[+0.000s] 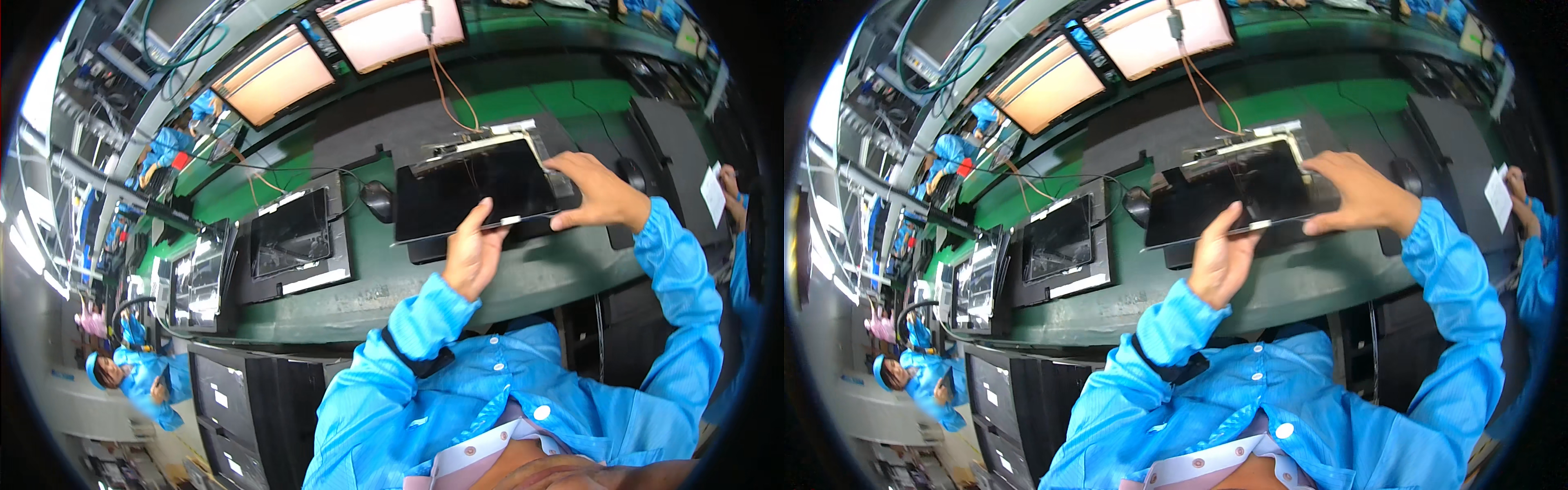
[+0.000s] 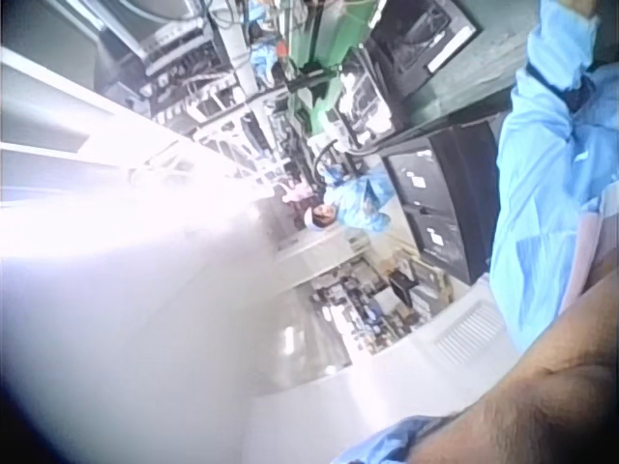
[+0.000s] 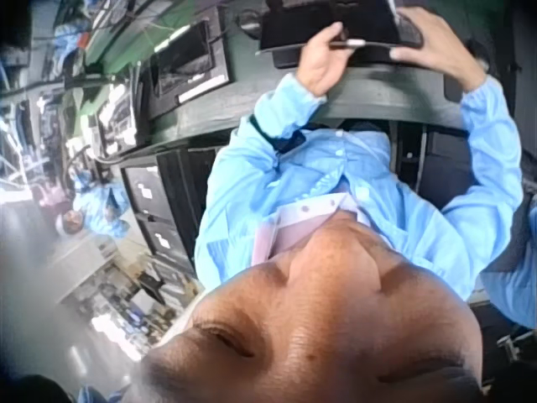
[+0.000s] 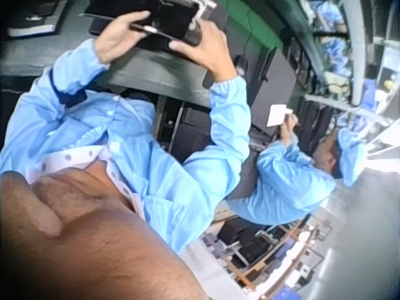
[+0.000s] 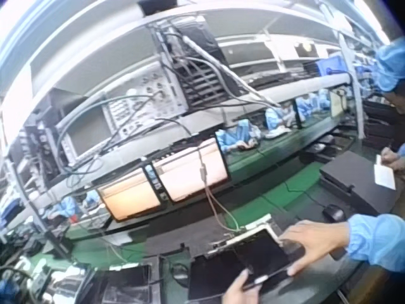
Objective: Testing and inspecting tablet devices at a factory workstation, including plugging in power cables and sorting them into trays.
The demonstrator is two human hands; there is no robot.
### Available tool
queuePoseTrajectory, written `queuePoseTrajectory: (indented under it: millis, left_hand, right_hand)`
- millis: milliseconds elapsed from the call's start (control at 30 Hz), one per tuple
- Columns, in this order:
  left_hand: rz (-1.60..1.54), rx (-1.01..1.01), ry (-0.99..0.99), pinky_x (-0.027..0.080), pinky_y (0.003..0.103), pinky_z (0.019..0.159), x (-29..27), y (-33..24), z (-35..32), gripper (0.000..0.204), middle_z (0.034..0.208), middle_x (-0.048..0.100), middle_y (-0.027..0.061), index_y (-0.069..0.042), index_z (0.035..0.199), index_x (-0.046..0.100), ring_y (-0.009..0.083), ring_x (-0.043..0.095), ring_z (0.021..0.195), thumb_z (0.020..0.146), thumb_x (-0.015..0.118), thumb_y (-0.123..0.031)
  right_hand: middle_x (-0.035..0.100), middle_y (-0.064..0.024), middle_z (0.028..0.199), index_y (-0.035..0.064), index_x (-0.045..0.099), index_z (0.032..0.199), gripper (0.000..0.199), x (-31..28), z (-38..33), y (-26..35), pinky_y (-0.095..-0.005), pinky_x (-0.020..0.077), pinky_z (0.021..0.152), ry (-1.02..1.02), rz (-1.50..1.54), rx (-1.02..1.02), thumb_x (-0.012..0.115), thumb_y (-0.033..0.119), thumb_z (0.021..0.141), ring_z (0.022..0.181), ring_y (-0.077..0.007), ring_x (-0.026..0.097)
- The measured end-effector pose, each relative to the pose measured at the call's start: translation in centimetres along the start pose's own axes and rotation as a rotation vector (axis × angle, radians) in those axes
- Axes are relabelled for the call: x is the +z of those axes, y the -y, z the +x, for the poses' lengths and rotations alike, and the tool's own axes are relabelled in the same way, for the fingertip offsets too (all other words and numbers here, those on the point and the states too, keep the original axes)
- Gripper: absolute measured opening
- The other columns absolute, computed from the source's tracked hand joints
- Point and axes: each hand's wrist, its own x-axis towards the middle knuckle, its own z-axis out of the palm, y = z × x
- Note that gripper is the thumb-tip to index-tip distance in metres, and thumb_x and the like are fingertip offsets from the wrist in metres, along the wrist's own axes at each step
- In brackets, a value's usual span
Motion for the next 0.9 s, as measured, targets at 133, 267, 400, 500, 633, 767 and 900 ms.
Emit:
queuePoseTrajectory:
  millis: [133,267,400,500,633,767,900]
  left_hand:
    - [-0.013,-0.033,0.015,0.05,0.045,0.118,0.9,3.3,4.5,0.031,0.135,0.071,0.0125,0.001,0.134,0.066,0.0271,0.066,0.129,0.11,0.066,-0.018]
    - [-0.053,-0.076,-0.045,0.05,0.045,0.12,0.9,4.4,6.5,0.035,0.139,0.068,0.0141,0.002,0.137,0.063,0.0277,0.065,0.131,0.111,0.066,-0.02]
    - [-0.041,-0.336,-0.067,0.053,0.046,0.117,1.3,2.6,4.6,0.046,0.139,0.068,0.0186,0.005,0.138,0.06,0.0318,0.066,0.131,0.109,0.069,-0.03]
    - [0.434,-0.52,0.021,0.06,0.042,0.101,0.6,-0.6,0.6,0.051,0.131,0.069,0.0192,0.001,0.135,0.064,0.0315,0.075,0.115,0.107,0.073,-0.04]
    - [2.01,0.693,0.014,0.044,0.054,0.12,-1.8,-6.0,-1.3,0.085,0.146,0.061,0.0276,0.005,0.146,0.059,0.0415,0.057,0.143,0.089,0.089,-0.05]
    - [2.113,0.409,-0.112,0.008,0.065,0.134,-4.2,-8.1,1.3,0.12,0.172,0.03,0.037,0.004,0.165,0.04,0.0486,0.019,0.166,0.079,0.091,-0.062]
    - [2.172,0.484,-0.015,0.003,0.073,0.13,-5.3,-7.2,2.1,0.114,0.172,0.029,0.0383,0.0,0.165,0.044,0.0489,0.019,0.166,0.081,0.088,-0.064]
  right_hand:
    - [0.063,-0.0196,0.143,-0.0013,0.059,0.149,0.098,0.4,-0.7,-4.3,-0.0496,0.0378,0.123,-0.035,-0.016,0.069,0.094,0.054,0.076,0.136,-0.0403,0.056]
    - [0.063,-0.0191,0.144,-0.0005,0.06,0.147,0.093,0.7,-0.6,-6.9,-0.0504,0.0347,0.126,0.017,0.032,0.123,0.094,0.049,0.076,0.139,-0.0396,0.055]
    - [0.062,-0.0188,0.145,0.0012,0.06,0.147,0.091,1.4,-0.5,-7.7,-0.0558,0.0261,0.133,0.005,-0.008,0.103,0.093,0.049,0.077,0.143,-0.0394,0.053]
    - [0.061,-0.0186,0.147,0.0027,0.059,0.149,0.091,2.4,-0.6,-7.8,-0.0604,0.0193,0.135,-0.007,-0.087,0.128,0.092,0.051,0.078,0.147,-0.0387,0.051]
    - [0.059,-0.0195,0.149,0.0034,0.058,0.151,0.092,3.5,-0.9,-8.0,-0.0616,0.0197,0.134,-0.054,-0.156,0.056,0.091,0.051,0.079,0.148,-0.0382,0.051]
    - [0.057,-0.0208,0.151,0.003,0.059,0.151,0.091,3.5,-1.2,-8.2,-0.0608,0.022,0.134,-0.039,-0.135,0.076,0.091,0.05,0.079,0.148,-0.0398,0.05]
    - [0.058,-0.0207,0.149,0.0025,0.06,0.149,0.091,3.0,-1.3,-8.5,-0.0594,0.0247,0.134,-0.037,-0.112,0.094,0.093,0.047,0.077,0.146,-0.041,0.051]
